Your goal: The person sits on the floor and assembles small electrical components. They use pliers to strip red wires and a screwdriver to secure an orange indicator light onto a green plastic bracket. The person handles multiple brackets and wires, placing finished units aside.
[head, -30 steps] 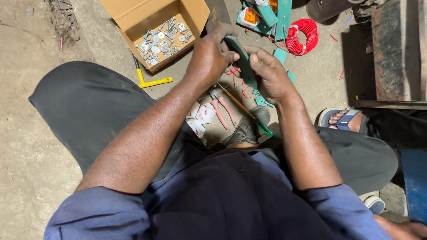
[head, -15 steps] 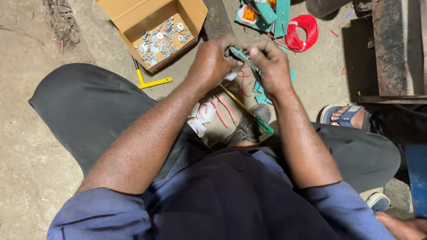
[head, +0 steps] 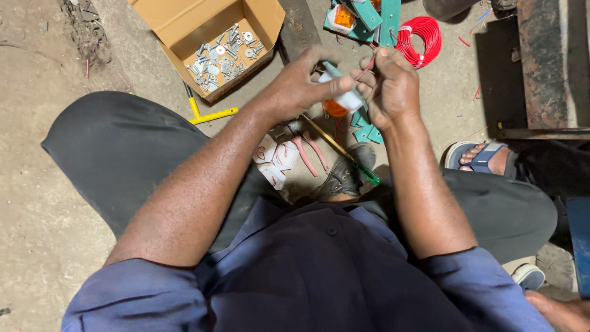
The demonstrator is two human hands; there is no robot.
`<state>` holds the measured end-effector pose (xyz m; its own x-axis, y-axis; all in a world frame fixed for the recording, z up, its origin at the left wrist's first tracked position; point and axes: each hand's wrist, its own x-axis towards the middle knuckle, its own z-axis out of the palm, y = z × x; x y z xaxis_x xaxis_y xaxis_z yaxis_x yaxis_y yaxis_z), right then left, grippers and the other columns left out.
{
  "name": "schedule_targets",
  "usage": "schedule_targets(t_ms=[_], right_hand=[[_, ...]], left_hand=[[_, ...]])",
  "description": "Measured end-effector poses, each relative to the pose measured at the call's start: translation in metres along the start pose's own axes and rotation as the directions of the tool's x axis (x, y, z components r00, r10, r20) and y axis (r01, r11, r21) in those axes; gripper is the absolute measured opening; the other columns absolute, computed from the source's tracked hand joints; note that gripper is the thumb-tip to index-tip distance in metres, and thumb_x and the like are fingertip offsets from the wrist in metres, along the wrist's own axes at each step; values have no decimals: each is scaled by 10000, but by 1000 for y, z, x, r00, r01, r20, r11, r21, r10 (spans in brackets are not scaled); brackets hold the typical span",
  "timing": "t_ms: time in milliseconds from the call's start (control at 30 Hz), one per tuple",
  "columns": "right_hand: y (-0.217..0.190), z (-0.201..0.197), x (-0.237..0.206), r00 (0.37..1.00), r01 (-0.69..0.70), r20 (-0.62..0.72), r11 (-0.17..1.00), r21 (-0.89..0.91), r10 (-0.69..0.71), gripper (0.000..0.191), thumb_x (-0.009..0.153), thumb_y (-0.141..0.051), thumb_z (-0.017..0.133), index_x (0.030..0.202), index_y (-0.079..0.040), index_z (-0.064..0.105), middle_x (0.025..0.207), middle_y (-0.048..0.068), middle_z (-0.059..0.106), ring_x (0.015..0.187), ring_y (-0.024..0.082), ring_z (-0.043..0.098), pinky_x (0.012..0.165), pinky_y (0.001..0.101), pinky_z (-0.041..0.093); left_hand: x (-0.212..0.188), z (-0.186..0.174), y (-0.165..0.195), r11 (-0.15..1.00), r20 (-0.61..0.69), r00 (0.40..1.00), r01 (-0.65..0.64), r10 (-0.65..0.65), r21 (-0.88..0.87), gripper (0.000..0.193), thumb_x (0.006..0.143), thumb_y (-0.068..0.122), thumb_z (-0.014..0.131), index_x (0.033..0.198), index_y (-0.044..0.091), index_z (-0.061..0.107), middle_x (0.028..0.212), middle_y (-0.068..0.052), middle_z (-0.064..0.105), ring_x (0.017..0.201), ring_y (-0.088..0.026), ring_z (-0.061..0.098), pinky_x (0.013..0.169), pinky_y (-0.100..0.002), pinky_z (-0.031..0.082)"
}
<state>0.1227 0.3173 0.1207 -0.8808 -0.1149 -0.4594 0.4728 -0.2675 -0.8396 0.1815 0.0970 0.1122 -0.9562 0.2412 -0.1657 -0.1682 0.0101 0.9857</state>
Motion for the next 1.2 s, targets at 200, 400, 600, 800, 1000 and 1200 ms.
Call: schedule_targets(t_ms=[200, 400, 600, 800, 1000, 1200], right_hand=[[13, -19, 20, 974, -216, 157, 885, 412, 165, 96, 1081, -69, 600, 1101, 24, 590, 941, 134, 656, 822, 186, 651, 787, 256, 569], [12, -6, 13, 970, -159, 239, 884, 440, 56, 251, 1010, 25, 554, 1260, 2, 529, 946, 138, 638, 880, 220, 661, 894, 323, 590], [5, 7, 0, 981, 1, 182, 936, 353, -70, 267, 1014, 34, 587, 1271, 4, 519, 987, 172, 678, 887, 253, 683, 816, 335, 589], [11, -13, 24, 990, 97, -128, 929, 358, -54, 259, 981, 34, 607, 1229, 20, 535, 959, 176, 683, 808, 259, 690, 693, 321, 593], [-10, -22, 11, 765, 563, 80, 602, -567, -640, 216, 1111, 17, 684, 1319, -31, 653, 1174, 135, 700, 999, 208, 692, 816, 312, 590], [3, 24, -26, 587, 778, 663, 97, -621, -465, 450, 912, -7, 662, 1355, 15, 589, 1173, 185, 668, 1066, 301, 666, 914, 404, 523]], left_hand=[[-3, 9, 0, 955, -3, 962, -270, 272, -120, 1023, 772, 421, 948, 1490, 10, 345, 1369, -206, 573, 1303, -292, 588, 1106, -404, 486], [-4, 14, 6, 944, 24, 1000, 15, -7, -330, 843, 774, 409, 836, 1392, -18, 454, 1210, -148, 654, 1120, -217, 680, 945, -372, 590], [-3, 9, 4, 883, -47, 997, -70, 54, -464, 793, 849, 458, 786, 1376, -32, 452, 1232, -166, 659, 1139, -201, 688, 1008, -350, 573], [-2, 5, 1, 866, -132, 991, -78, 14, -494, 723, 870, 446, 770, 1359, -20, 513, 1169, -143, 661, 1065, -186, 689, 963, -346, 584], [-1, 3, 4, 875, -193, 981, -94, 0, -476, 692, 868, 493, 774, 1305, -5, 573, 1115, -111, 693, 1010, -162, 716, 915, -339, 612], [-2, 6, 7, 857, -165, 986, -94, 10, -506, 695, 873, 544, 772, 1280, 7, 602, 1096, -74, 699, 996, -140, 708, 885, -320, 615]])
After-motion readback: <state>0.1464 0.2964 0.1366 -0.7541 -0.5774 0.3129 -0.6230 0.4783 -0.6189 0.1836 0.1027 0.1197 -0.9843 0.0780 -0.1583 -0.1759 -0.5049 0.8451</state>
